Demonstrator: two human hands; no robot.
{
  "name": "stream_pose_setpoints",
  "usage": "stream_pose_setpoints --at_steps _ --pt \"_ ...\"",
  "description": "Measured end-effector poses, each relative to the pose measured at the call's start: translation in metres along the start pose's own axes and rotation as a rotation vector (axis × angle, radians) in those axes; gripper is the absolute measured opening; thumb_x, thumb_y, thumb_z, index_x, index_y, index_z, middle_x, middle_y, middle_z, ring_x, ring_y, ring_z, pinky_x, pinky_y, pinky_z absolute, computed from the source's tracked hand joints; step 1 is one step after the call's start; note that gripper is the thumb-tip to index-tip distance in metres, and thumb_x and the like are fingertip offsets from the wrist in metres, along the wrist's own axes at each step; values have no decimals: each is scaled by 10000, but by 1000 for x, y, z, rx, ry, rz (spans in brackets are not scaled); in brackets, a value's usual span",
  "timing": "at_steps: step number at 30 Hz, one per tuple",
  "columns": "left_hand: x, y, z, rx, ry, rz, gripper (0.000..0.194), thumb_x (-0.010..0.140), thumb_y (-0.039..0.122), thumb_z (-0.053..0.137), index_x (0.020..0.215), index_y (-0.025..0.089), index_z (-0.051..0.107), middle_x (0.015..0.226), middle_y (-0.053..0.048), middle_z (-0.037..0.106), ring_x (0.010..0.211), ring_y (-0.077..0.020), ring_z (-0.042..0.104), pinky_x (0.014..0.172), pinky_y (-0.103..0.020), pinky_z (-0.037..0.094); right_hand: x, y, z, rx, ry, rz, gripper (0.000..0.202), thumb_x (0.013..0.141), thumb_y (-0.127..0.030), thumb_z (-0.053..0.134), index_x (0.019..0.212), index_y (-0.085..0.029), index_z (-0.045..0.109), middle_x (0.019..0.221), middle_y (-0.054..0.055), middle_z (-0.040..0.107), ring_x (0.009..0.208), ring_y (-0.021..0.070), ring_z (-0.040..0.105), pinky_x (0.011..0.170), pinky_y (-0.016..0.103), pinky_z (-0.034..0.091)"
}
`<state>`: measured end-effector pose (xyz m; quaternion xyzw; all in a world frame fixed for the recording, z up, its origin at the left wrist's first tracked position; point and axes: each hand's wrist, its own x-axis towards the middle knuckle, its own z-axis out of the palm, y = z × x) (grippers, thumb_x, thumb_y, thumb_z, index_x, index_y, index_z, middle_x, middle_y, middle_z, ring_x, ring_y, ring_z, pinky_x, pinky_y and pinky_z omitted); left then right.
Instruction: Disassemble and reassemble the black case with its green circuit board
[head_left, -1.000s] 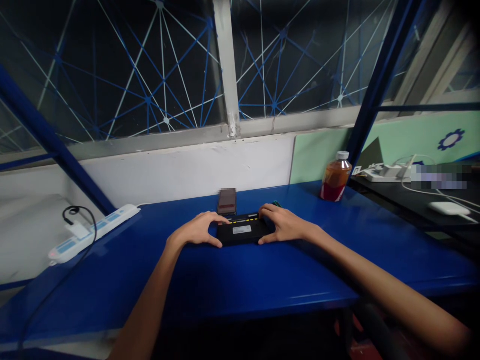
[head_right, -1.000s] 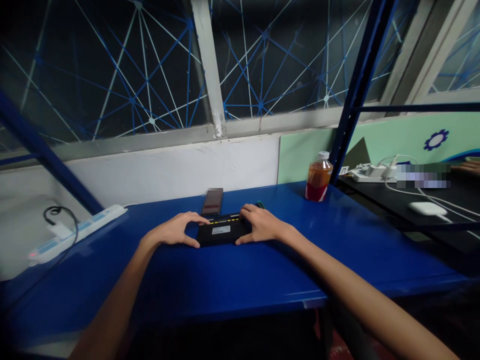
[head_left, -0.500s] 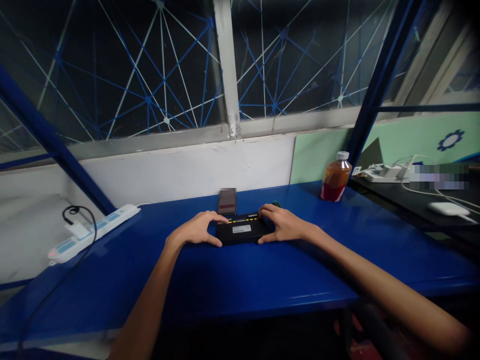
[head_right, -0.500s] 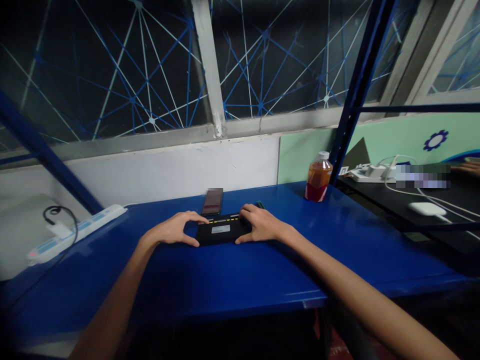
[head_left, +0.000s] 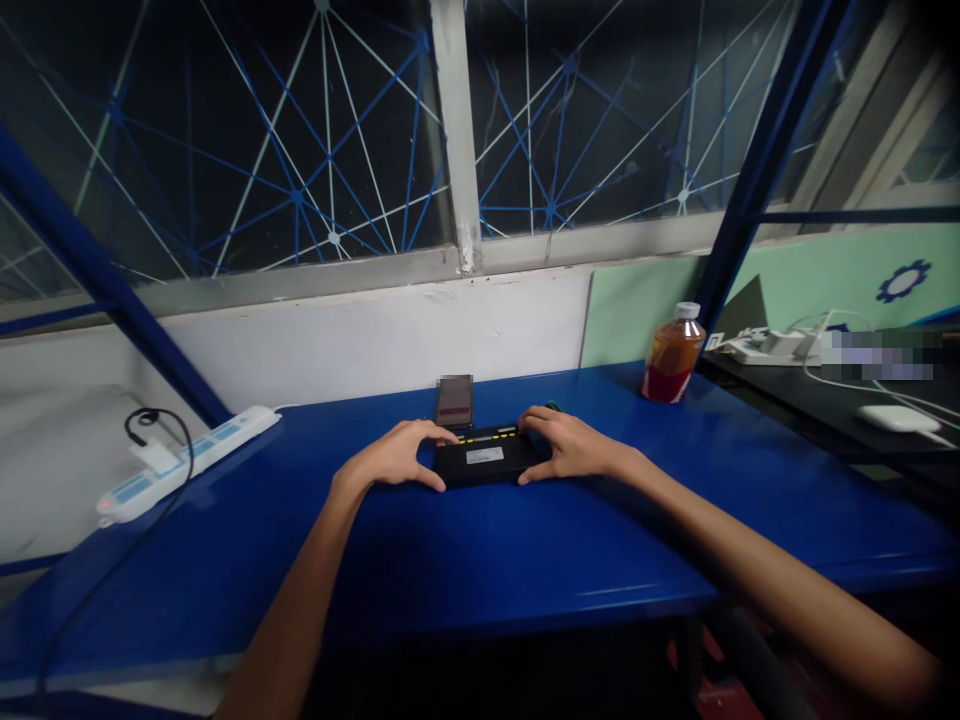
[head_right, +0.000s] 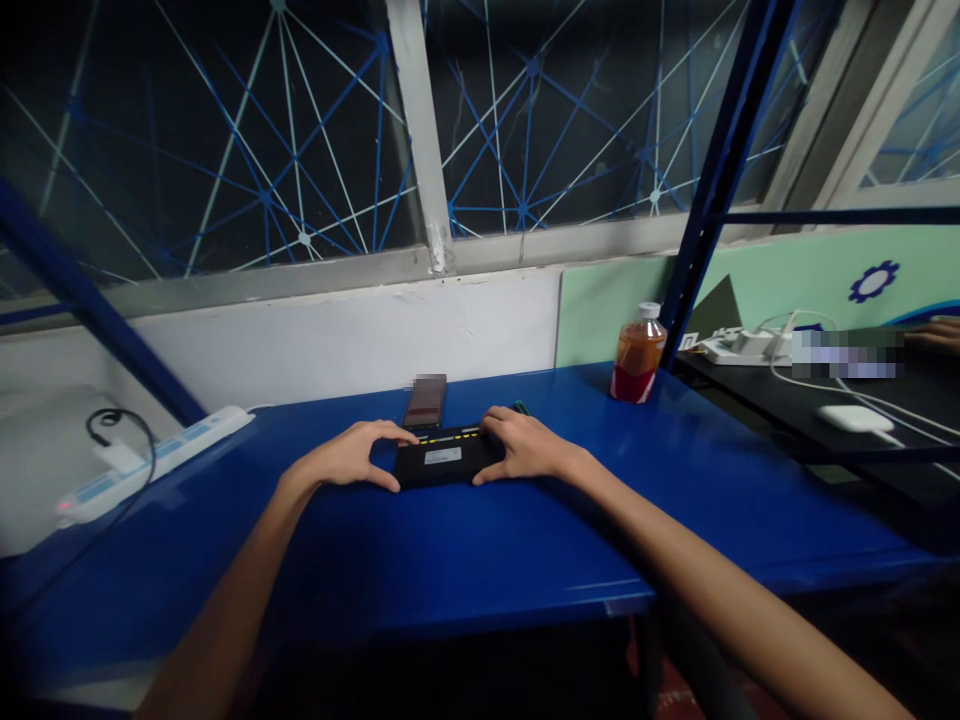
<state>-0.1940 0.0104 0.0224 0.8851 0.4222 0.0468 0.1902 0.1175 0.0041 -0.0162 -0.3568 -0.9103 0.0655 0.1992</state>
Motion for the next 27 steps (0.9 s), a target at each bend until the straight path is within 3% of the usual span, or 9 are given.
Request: stream_pose_setpoints --at_steps 27 --pt "2 3 5 81 -23 -36 672 615 523 768 1229 315 590 1249 -49 577 1151 -312 479 977 -445 326 1 0 0 -22 -8 7 708 652 -706 675 1084 -151 596 1049 127 600 957 281 585 779 389 503"
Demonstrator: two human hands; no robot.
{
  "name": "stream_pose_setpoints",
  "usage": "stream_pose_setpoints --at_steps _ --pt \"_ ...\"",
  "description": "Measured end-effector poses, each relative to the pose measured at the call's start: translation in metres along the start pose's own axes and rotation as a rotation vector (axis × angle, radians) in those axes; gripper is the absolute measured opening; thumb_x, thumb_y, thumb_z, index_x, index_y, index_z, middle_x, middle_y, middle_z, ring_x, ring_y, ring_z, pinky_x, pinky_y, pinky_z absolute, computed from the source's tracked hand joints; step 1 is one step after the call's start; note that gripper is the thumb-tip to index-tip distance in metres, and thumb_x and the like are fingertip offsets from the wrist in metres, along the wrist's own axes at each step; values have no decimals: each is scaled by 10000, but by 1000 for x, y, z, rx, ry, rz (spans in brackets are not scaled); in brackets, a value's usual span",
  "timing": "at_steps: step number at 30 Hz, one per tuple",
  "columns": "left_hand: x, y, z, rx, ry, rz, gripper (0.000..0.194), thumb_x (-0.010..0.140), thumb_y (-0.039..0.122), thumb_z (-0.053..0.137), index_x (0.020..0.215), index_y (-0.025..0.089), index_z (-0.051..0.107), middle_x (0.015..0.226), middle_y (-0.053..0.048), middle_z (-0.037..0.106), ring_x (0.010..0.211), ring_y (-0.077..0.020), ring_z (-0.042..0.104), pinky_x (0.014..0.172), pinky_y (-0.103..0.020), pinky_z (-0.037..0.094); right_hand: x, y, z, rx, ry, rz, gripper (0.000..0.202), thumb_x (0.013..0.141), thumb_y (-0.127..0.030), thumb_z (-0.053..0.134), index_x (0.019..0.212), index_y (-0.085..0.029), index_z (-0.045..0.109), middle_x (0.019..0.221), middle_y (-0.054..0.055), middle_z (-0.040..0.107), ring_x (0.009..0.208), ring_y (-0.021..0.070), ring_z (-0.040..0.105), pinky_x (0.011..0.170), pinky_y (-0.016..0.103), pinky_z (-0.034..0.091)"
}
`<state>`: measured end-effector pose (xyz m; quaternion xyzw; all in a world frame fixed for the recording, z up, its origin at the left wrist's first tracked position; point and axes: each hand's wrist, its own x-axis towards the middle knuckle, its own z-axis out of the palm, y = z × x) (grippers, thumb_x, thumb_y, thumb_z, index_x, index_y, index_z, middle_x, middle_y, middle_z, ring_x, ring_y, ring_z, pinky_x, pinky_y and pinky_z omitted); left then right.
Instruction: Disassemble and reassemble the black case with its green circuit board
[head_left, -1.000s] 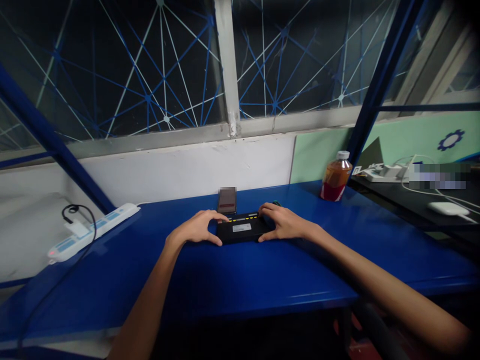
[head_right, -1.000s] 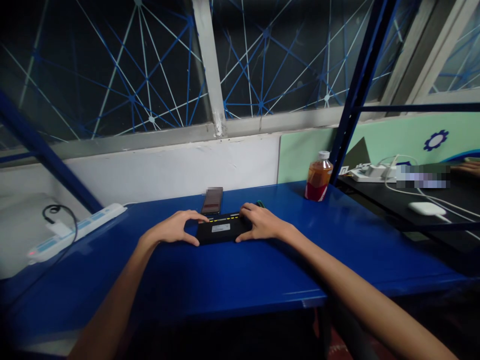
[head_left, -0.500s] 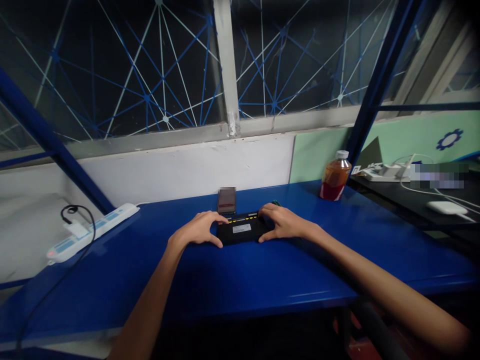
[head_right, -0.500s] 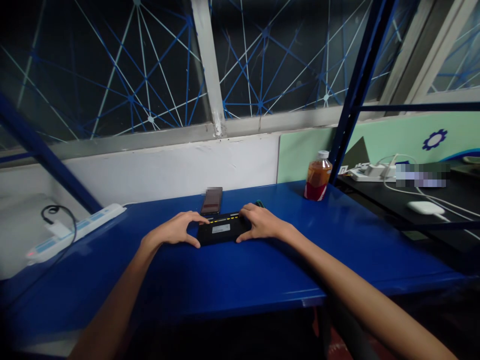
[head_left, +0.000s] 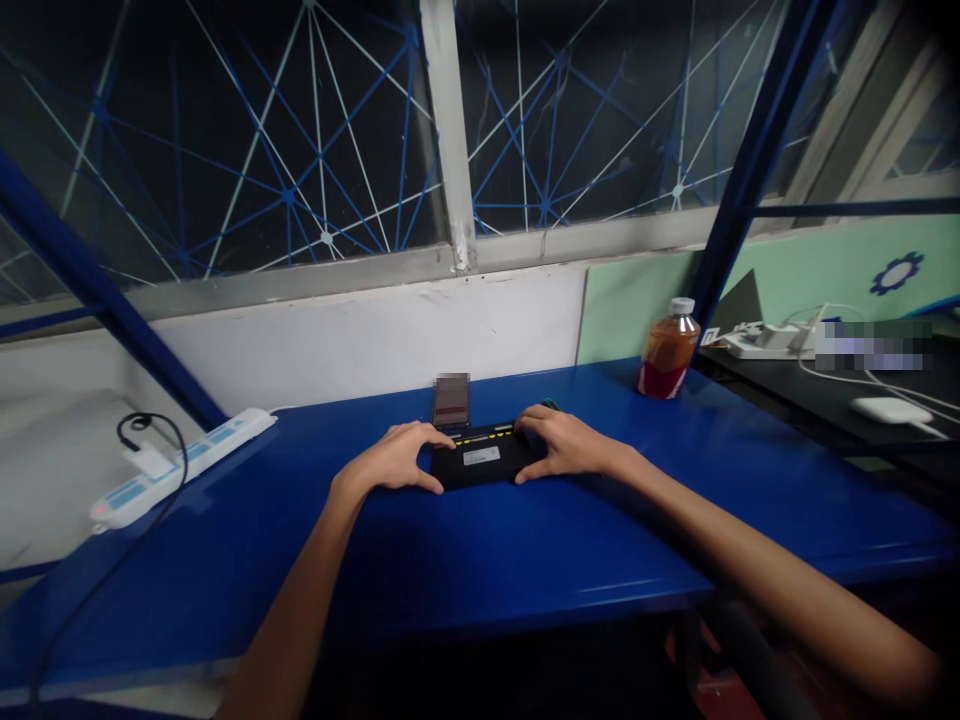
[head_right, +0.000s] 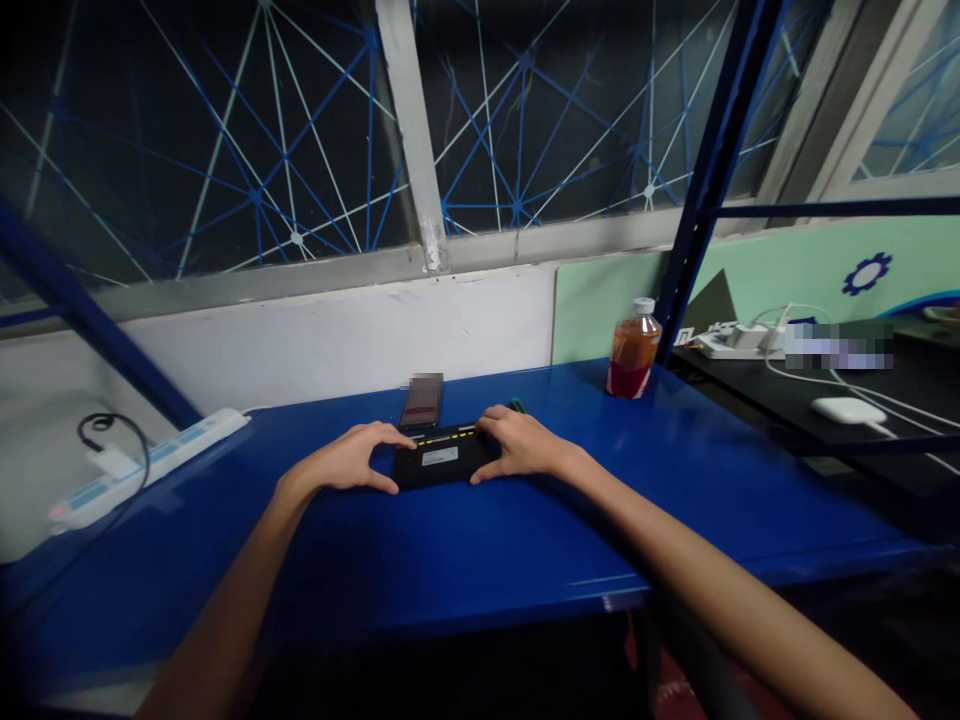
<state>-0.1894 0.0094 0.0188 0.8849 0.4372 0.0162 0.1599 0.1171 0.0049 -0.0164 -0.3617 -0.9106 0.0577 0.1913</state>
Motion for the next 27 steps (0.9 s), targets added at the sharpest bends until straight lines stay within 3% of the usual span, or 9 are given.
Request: stream_pose_setpoints --at_steps 19,27 --pt "1 5 -1 17 -16 23 598 652 445 755 1216 319 603 1236 -33 574 1134 -282 500 957 -395 365 1 3 8 -18 -3 -8 778 632 -721 677 1094 -96 642 1108 171 591 1010 308 573 833 418 509" --pt "2 5 -1 0 13 35 590 648 539 745 1175 299 631 1210 -42 582 1104 -279 520 944 -392 385 0 3 7 -27 2 -15 769 652 -699 680 1113 -84 644 1148 181 578 1031 310 570 846 418 512"
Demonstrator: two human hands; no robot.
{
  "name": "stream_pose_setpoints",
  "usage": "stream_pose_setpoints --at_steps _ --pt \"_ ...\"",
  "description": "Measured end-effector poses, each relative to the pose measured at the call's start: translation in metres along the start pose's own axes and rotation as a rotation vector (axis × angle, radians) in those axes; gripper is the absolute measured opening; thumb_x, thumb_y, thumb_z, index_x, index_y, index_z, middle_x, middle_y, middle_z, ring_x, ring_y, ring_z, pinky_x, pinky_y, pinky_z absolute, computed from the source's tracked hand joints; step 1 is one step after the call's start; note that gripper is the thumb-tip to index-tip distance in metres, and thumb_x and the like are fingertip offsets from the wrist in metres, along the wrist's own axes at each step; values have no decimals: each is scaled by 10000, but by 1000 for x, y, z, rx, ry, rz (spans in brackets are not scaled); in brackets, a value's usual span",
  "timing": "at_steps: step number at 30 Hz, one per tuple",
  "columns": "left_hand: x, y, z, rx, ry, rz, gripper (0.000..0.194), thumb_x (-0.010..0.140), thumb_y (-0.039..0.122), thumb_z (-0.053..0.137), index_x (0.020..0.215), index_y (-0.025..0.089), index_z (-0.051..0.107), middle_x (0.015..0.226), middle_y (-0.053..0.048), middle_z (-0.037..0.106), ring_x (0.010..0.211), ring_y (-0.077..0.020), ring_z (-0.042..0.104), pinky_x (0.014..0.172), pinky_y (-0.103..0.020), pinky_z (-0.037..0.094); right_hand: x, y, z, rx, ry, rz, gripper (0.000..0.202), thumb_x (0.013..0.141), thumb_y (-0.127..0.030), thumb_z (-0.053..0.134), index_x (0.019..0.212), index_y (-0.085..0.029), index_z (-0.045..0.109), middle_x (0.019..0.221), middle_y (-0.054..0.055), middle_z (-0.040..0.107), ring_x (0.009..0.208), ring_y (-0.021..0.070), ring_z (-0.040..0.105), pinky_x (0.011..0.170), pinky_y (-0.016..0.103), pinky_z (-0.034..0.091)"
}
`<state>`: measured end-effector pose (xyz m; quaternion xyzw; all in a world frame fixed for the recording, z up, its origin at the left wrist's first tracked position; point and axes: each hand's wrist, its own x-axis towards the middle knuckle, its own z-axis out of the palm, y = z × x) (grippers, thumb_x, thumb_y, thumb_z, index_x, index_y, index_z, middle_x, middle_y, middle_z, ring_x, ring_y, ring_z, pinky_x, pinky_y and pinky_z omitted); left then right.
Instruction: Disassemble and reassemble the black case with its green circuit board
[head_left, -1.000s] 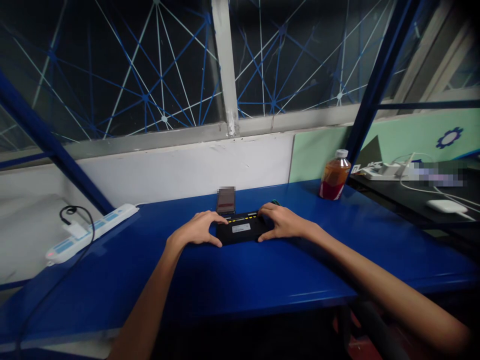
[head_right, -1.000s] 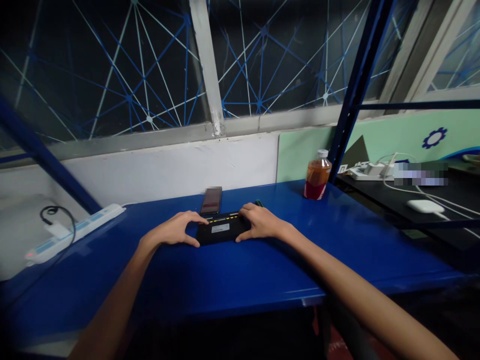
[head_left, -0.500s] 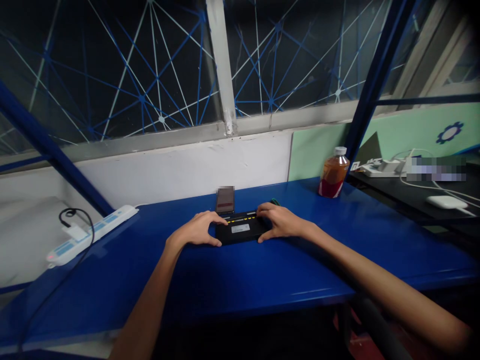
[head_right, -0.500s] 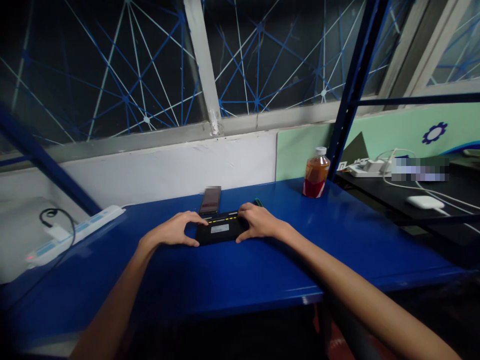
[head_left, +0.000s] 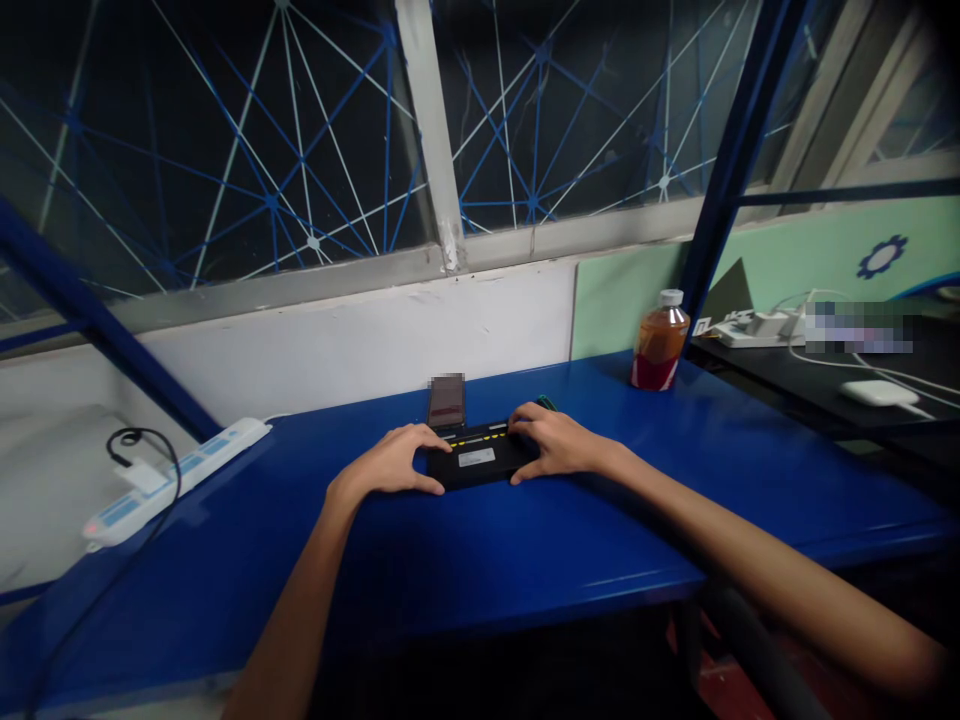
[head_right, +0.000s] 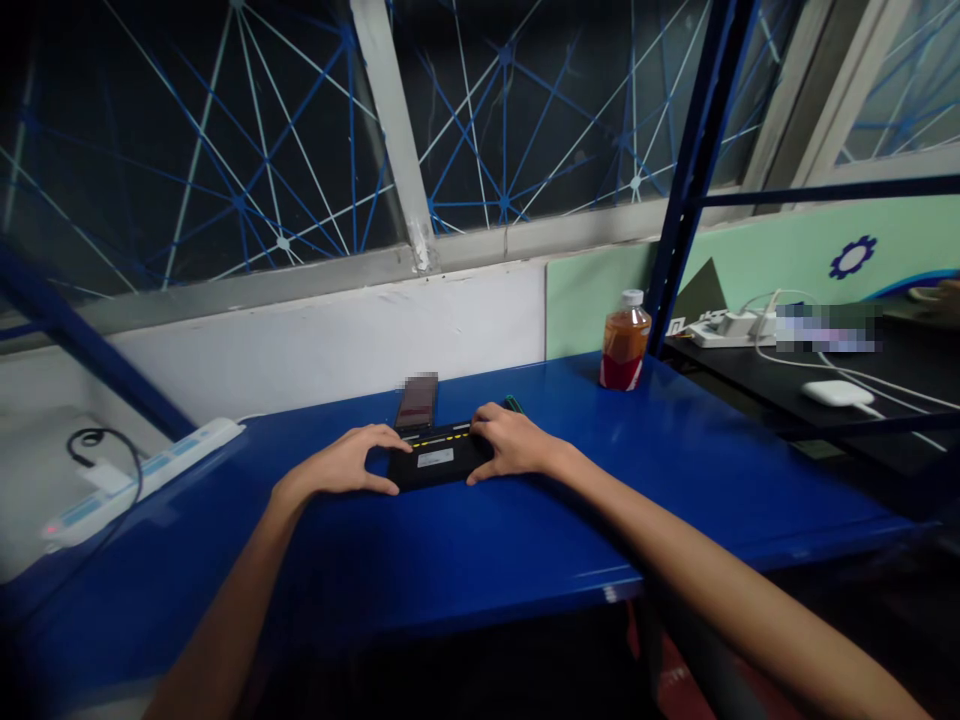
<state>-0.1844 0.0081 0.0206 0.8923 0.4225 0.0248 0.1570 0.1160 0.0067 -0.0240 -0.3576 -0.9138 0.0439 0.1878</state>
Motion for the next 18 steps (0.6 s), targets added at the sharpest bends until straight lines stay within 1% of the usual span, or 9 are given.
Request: stream_pose_setpoints --at_steps 3,6,9,13,18 --pt "-1 -1 -2 -9 19 -6 607 653 576 728 1187 309 616 1215 -41 572 1110 -284 511 942 -404 387 0 -1 -3 -5 1 14 732 662 -680 687 1107 -100 652 1151 170 580 1037 308 572 851 414 510" --pt "-2 1 -3 1 52 -33 695 630 618 725 1245 336 567 1257 -44 527 1134 -301 483 956 -439 374 -1 -1 -6 -16 14 32 699 671 -674 684 1092 -117 663 1170 159 574 1043 308 572 861 420 505" --pt "-2 6 -1 36 92 -60 754 589 655 733 1256 356 549 1293 -42 479 1158 -321 450 973 -469 353 -1 -1 -8 -31 15 40 690 656 -682 689 1068 -128 676 1177 156 569 1043 311 572 873 427 499" --pt "0 10 4 76 92 -75 793 551 714 719 1231 335 572 1266 -49 486 1137 -332 449 961 -472 357 -2 -1 -7 -36 11 39 697 648 -683 694 1071 -130 677 1155 161 576 1038 315 572 872 435 497" --pt "2 11 7 114 86 -57 727 582 711 696 1163 283 615 1223 -59 520 1105 -325 475 955 -460 354 -2 -1 -5 -21 15 40 690 654 -669 700 1084 -130 671 1166 164 576 1030 320 576 855 447 505"
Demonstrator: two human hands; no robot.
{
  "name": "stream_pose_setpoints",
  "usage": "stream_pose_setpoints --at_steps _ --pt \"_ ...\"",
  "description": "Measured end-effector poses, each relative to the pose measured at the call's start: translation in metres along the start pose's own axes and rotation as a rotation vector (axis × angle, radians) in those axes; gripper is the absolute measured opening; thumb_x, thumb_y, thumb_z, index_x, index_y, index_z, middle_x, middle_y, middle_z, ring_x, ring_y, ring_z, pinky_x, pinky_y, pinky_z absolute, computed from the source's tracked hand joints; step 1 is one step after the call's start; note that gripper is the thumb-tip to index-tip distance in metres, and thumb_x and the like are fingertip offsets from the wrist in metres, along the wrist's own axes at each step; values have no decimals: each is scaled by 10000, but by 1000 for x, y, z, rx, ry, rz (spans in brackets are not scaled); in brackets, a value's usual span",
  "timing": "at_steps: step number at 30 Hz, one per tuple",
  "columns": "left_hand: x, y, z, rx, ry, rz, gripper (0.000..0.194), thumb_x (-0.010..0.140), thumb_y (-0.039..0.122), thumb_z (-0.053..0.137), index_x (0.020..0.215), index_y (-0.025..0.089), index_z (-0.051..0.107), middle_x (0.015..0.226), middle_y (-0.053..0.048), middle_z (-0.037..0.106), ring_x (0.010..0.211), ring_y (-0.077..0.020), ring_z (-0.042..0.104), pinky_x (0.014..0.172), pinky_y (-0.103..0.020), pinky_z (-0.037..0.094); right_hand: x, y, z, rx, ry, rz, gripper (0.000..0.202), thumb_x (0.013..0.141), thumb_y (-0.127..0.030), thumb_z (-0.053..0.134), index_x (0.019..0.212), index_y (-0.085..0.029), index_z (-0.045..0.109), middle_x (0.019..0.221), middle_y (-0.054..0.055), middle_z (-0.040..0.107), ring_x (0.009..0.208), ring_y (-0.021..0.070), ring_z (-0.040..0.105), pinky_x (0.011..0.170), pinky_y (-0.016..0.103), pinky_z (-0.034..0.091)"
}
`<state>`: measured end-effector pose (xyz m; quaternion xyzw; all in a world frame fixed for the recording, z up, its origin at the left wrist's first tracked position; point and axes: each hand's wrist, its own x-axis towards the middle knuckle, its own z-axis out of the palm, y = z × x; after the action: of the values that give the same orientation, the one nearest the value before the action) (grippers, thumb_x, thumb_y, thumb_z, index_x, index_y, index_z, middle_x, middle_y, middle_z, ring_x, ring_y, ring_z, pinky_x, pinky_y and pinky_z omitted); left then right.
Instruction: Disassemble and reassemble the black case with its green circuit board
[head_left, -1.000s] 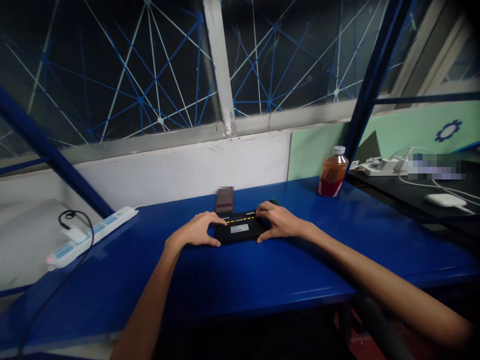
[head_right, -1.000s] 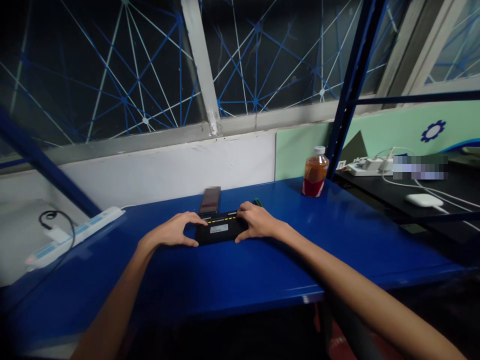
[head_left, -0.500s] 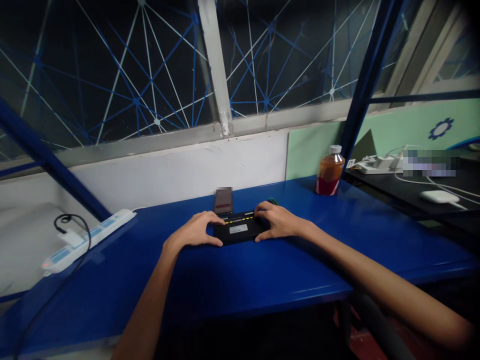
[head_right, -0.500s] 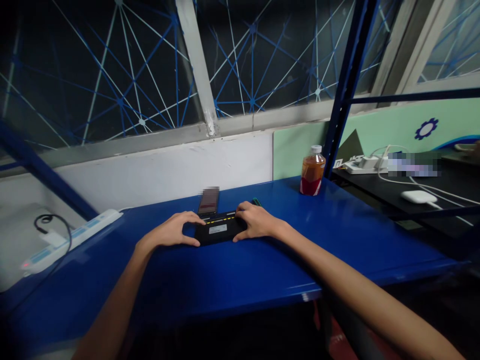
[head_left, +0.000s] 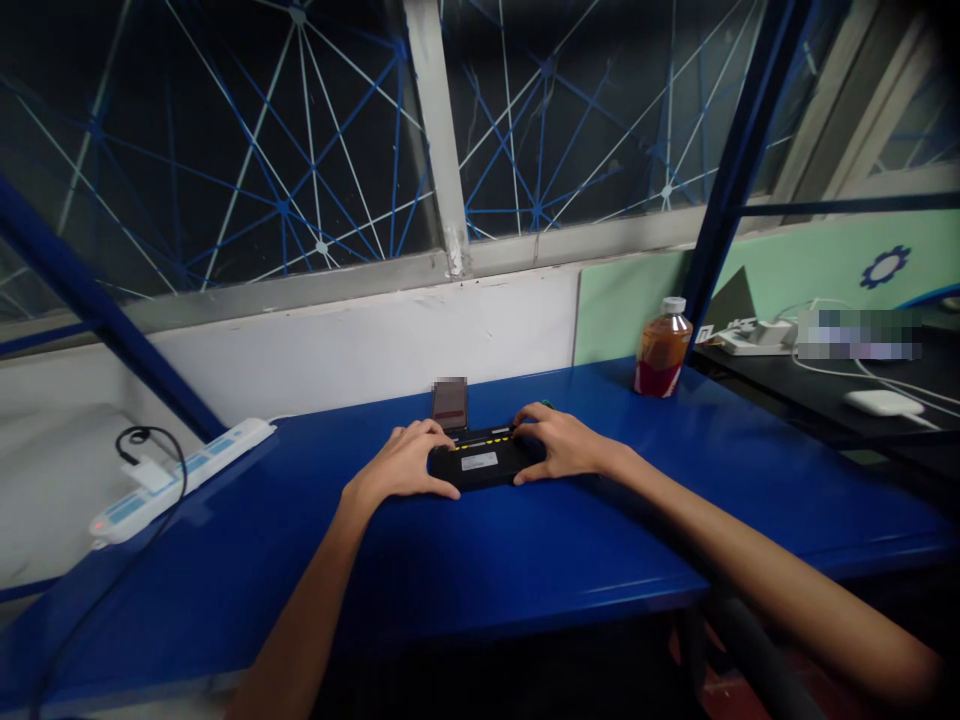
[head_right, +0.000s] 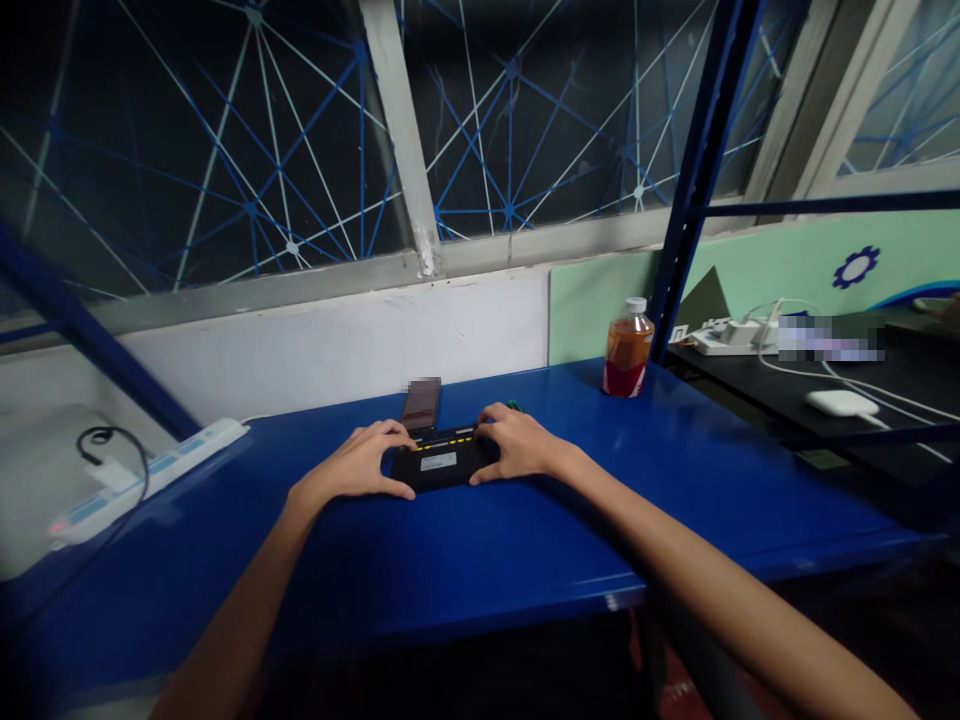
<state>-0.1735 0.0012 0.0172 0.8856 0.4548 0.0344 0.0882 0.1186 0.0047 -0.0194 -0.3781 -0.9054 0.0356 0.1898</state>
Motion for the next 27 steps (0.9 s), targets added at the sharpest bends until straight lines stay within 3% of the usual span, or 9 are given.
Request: stream_pose_setpoints --at_steps 11,23,27 --pt "3 1 8 -4 53 50 696 613 728 667 1152 291 614 1290 -65 473 1161 -321 454 976 -461 351 0 -2 -1 4 3 -4 672 668 -656 696 1078 -125 666 1171 167 572 1027 309 580 863 437 504" --pt "6 3 10 -63 29 37 650 623 677 685 1119 265 605 1380 -65 443 1244 -344 412 1026 -487 325 0 -2 0 25 6 -5 668 667 -641 703 1090 -125 663 1180 170 566 1043 315 572 863 443 504" --pt "6 5 9 -88 7 25 663 632 660 687 1145 253 585 1362 -80 494 1240 -339 445 1017 -477 344 0 -3 -1 47 -3 12 664 664 -630 713 1092 -124 663 1180 170 566 1038 314 578 864 445 505"
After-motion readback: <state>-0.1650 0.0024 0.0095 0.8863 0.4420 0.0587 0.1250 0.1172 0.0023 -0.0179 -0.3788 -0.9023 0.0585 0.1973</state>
